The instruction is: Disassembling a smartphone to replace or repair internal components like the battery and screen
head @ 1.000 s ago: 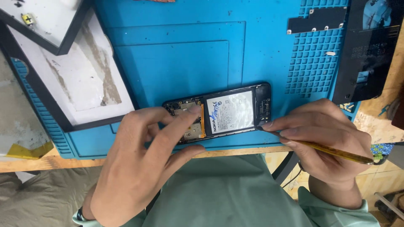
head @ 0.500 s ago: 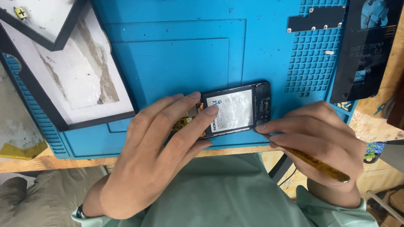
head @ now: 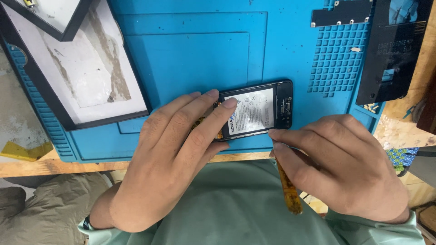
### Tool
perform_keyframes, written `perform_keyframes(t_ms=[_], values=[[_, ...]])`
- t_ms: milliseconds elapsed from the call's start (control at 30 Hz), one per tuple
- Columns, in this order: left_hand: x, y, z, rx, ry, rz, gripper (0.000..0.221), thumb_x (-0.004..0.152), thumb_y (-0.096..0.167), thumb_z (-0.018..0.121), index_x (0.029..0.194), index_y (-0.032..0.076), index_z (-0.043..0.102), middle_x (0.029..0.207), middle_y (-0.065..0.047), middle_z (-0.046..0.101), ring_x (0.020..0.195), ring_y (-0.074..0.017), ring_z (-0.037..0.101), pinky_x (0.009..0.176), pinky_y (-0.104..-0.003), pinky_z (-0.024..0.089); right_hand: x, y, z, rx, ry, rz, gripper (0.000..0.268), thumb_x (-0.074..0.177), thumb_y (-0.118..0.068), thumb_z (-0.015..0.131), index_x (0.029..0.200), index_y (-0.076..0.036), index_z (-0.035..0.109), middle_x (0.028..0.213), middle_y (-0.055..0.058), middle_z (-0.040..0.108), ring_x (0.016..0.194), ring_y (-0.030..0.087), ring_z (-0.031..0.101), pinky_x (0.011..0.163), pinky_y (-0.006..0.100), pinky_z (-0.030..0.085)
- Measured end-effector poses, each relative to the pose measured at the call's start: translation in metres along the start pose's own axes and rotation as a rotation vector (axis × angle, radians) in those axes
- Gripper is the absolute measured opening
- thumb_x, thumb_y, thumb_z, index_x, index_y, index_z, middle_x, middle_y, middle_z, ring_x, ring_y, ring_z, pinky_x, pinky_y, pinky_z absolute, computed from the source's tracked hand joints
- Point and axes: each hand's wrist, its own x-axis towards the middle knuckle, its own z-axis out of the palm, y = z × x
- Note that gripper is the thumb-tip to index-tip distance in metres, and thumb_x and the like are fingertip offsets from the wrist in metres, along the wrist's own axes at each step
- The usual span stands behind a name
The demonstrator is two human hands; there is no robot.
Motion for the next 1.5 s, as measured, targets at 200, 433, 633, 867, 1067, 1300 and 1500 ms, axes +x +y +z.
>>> perform_keyframes(t_ms=[200,433,633,867,1067,1300,1500], values=[[0.0,0.002,-0.001,0.016,0.007,-0.007,0.055,0.115,0.024,0.077,0.161,0.009,0.05,0.155,-0.016,0.066,0.144,-0.0346,0.065,0.117,-0.049,0.055,0.003,-0.007,0.011,-0.051,0.226,-0.091,0.011,0.108,-0.01,0.07,0.116,-0.007,0.064,0.121,0.024,0.082,0.085,0.031,0.069,0.076,0.047,0.056],[0.001,0.002,-0.001,0.028,-0.01,-0.008,0.059,0.113,0.025,0.079,0.162,0.01,0.049,0.156,-0.016,0.065,0.144,-0.0355,0.064,0.118,-0.049,0.055,-0.002,-0.007,0.022,-0.155,0.282,-0.146,0.007,0.106,-0.007,0.067,0.109,-0.012,0.065,0.12,0.021,0.083,0.085,0.025,0.07,0.071,0.041,0.054],[0.0,0.003,-0.002,-0.017,-0.021,0.003,0.058,0.114,0.023,0.077,0.162,0.009,0.047,0.156,-0.017,0.064,0.145,-0.0376,0.062,0.122,-0.051,0.053,-0.002,0.002,-0.002,0.277,0.151,0.247,0.017,0.106,-0.013,0.069,0.123,-0.008,0.071,0.131,0.014,0.082,0.098,0.032,0.071,0.083,0.045,0.047],[0.0,0.002,-0.002,-0.062,-0.043,-0.026,0.066,0.113,0.02,0.078,0.167,0.008,0.041,0.157,-0.017,0.061,0.148,-0.0379,0.059,0.123,-0.052,0.052,0.014,0.033,-0.015,0.339,-0.127,0.11,0.031,0.102,-0.007,0.067,0.133,-0.01,0.069,0.121,0.009,0.077,0.108,0.032,0.072,0.085,0.049,0.059],[0.0,0.003,-0.002,-0.044,-0.031,-0.02,0.066,0.113,0.018,0.081,0.166,0.008,0.043,0.155,-0.016,0.062,0.147,-0.037,0.062,0.121,-0.051,0.053,0.012,0.012,-0.012,0.08,-0.12,-0.009,0.025,0.104,-0.017,0.072,0.128,-0.014,0.066,0.134,0.016,0.073,0.106,0.039,0.066,0.079,0.057,0.052],[0.002,0.003,-0.001,-0.029,-0.005,-0.006,0.066,0.11,0.017,0.083,0.163,0.006,0.046,0.151,-0.017,0.064,0.143,-0.0365,0.064,0.121,-0.05,0.054,0.014,-0.009,0.01,-0.162,0.271,-0.123,0.015,0.106,-0.004,0.074,0.106,-0.012,0.061,0.117,0.017,0.085,0.075,0.028,0.058,0.074,0.043,0.049],[0.003,0.005,-0.002,-0.028,-0.02,-0.015,0.068,0.107,0.018,0.084,0.163,0.006,0.047,0.154,-0.017,0.063,0.145,-0.0373,0.062,0.121,-0.052,0.053,0.0,-0.008,0.028,-0.11,0.423,-0.09,0.008,0.108,-0.008,0.066,0.102,-0.008,0.061,0.114,0.015,0.086,0.082,0.024,0.064,0.078,0.041,0.05]])
